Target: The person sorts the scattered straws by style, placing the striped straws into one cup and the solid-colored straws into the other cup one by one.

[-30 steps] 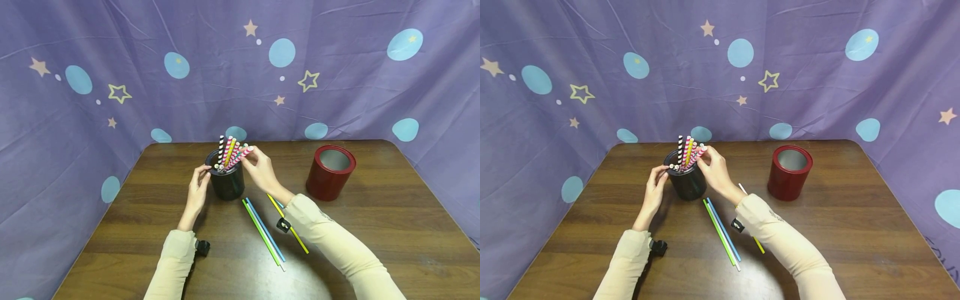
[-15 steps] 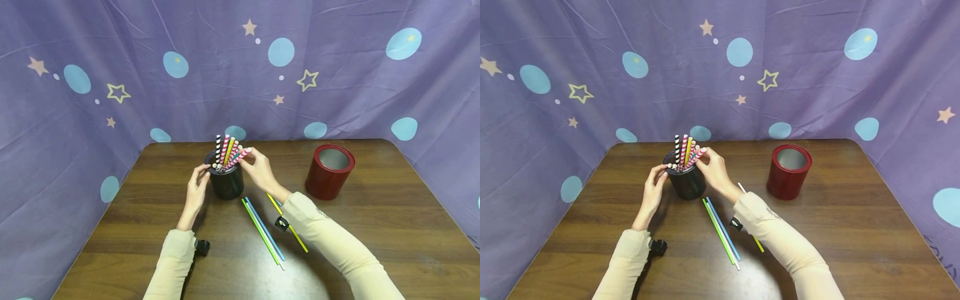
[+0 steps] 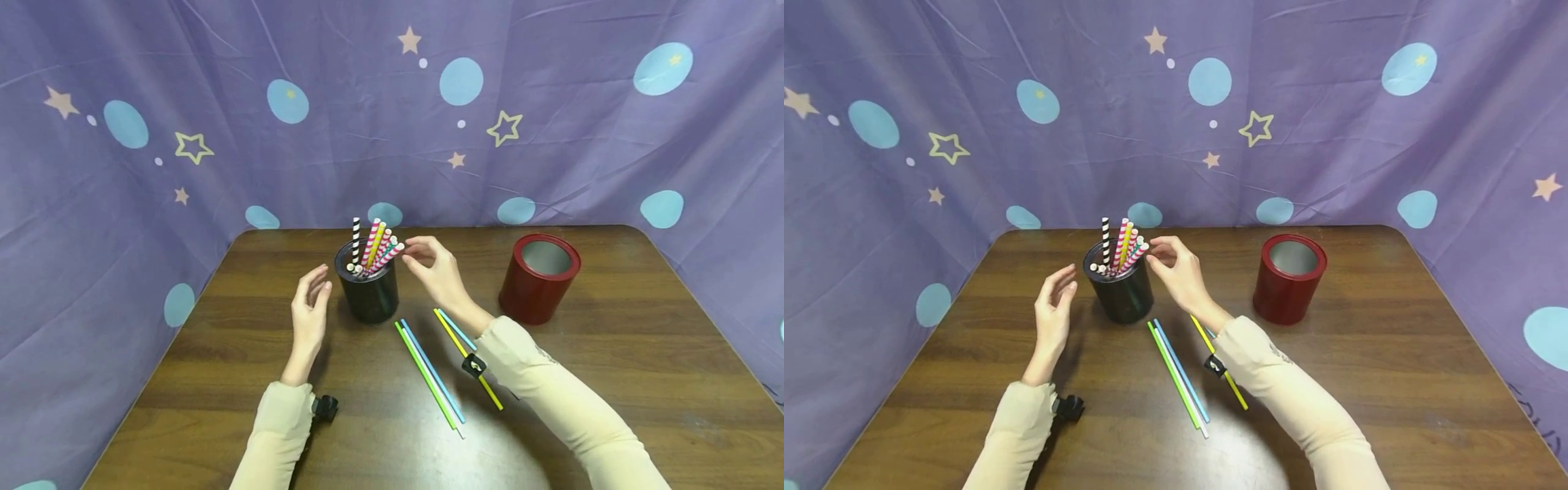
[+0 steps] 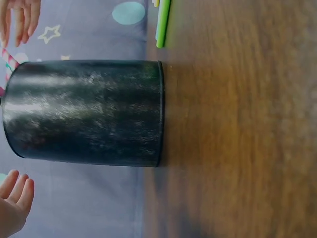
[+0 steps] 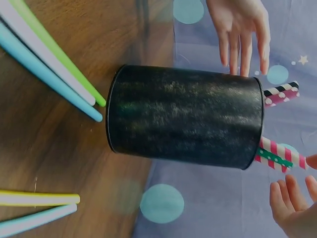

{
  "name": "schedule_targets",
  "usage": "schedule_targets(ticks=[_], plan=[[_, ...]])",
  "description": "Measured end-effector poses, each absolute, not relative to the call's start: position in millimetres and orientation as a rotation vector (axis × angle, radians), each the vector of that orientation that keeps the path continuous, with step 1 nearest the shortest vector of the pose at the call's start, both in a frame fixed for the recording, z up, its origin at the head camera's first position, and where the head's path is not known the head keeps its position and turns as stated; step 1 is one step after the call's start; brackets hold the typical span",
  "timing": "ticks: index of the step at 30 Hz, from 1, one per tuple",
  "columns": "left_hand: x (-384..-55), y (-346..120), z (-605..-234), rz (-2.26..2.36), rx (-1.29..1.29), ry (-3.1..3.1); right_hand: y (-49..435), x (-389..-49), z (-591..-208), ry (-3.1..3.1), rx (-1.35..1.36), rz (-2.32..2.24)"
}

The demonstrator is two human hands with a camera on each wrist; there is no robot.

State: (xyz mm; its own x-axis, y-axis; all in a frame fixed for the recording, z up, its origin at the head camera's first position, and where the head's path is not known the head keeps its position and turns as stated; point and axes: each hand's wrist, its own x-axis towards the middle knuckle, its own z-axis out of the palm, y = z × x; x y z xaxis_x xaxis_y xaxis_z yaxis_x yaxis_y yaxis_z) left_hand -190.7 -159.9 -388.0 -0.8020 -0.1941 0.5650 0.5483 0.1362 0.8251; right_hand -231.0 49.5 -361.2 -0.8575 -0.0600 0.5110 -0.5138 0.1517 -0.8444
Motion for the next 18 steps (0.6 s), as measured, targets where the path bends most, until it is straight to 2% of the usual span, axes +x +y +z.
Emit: schedule_targets(ticks=[18], plan=[[-159, -142, -375, -1.66, -0.591, -1.875, 113, -212, -353, -2.189, 0.524, 1.697]])
